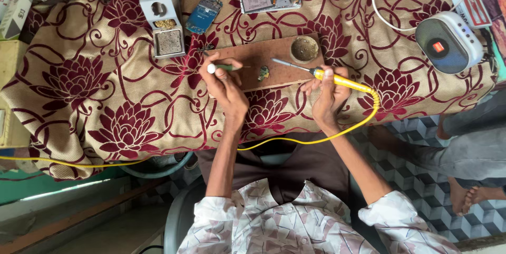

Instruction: The person uses a soldering iron and solder wire to work on a small electronic component held with tweezers. They repeatedly apply heat and solder to the component while seated at a cluttered workbench.

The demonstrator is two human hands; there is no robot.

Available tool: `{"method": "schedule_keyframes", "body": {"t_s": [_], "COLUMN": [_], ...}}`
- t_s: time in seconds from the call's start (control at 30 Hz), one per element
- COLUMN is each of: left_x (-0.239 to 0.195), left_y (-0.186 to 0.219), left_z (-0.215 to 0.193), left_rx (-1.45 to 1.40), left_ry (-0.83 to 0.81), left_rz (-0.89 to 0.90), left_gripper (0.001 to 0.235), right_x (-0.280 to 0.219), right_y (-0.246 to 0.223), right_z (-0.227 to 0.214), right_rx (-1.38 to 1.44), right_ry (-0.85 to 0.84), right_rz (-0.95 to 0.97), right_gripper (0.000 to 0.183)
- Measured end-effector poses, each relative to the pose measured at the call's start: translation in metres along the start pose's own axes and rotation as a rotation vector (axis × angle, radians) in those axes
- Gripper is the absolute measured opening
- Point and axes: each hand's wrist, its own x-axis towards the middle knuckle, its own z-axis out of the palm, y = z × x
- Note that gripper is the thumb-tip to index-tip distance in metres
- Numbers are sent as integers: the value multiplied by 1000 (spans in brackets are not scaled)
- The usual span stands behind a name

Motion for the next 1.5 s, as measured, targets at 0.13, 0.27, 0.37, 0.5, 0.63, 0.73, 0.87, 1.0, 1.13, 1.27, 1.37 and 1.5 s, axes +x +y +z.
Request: {"method": "schedule_keyframes", "body": {"t_s": [0.13,0.27,0.37,0.5,0.63,0.73,0.87,1.0,1.13,1.27,1.37,1.5], "left_x": [-5,-3,-2,-2,-4,-1,3,3,9,5,2,-1], "left_y": [3,9,11,10,6,0,-3,5,15,17,16,11], "left_z": [-1,-1,-1,-2,-3,-1,4,6,11,11,9,8], "left_rx": [-57,-2,-13,-21,78,16,-195,24,-25,-5,70,19], "left_ry": [-17,-33,-33,-45,-64,-76,-174,-282,-238,-240,-225,-162], "left_rz": [-51,-57,-76,-57,-62,-11,-15,-73,2,15,-20,-33], "left_gripper": [37,37,36,35,36,36,32,26,24,21,20,27], "right_x": [-2,-3,-6,-3,-3,-3,-2,-3,4,2,0,0], "right_y": [11,17,15,11,7,7,8,6,3,1,1,4], "right_z": [-8,-13,-13,-6,-5,-6,-6,-4,1,1,1,-1], "right_rx": [206,212,116,30,154,153,116,11,-29,-40,-26,2], "right_ry": [28,2,-22,7,20,-3,12,-6,19,0,18,-1], "right_rz": [25,37,68,6,28,44,43,-9,16,51,71,67], "right_gripper": [24,24,24,24,25,26,28,28,26,23,22,22]}}
